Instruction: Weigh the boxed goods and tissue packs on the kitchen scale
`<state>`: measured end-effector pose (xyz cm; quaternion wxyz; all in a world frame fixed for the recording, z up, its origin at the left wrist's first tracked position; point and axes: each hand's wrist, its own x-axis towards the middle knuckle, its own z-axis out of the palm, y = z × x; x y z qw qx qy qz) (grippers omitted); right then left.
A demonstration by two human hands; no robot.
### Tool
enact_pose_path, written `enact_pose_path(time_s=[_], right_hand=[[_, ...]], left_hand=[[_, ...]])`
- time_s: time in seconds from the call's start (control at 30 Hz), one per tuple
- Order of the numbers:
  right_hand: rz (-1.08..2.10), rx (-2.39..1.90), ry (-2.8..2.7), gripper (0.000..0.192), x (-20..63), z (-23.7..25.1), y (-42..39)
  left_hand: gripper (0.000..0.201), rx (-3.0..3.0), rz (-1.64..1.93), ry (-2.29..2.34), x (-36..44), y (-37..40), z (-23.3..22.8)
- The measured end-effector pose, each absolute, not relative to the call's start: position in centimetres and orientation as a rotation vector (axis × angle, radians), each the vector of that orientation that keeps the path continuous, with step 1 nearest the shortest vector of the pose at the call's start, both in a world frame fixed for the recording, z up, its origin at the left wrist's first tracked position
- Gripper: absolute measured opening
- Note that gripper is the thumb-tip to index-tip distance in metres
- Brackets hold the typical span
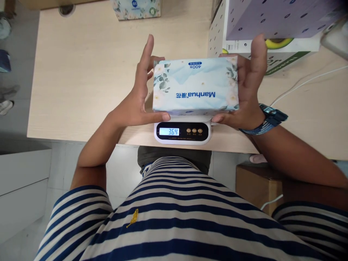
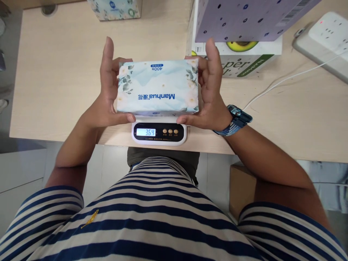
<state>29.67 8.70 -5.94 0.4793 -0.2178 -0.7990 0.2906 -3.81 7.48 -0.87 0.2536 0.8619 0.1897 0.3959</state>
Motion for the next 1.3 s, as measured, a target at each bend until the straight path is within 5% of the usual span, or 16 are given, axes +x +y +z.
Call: enact_pose_path(time_s=[0.53, 0.9, 1.1, 1.3], right_hand=[[0.604, -0.575, -2.091, 0.129, 29.0, -2.0, 6.2], [0.569, -0.652, -2.153, 0.124, 29.0, -1.6, 5.6], [0.593, -0.845, -2.190, 0.143, 29.4, -1.9, 5.3], [0.569, -0.713, -2.181, 0.122, 29.1, -1.4, 5.2]], left_hand=[[0.140, 2.345, 0.894, 0.888, -3.4, 5.6, 1.1], [0.135, 2.384, 0.859, 0.842, -3.2, 5.0, 2.6], [0.139, 2.394, 0.812, 0.965, -3.3, 5.3, 2.0], [0.132, 2.455, 0.798, 0.983, -3.4, 5.1, 1.9]])
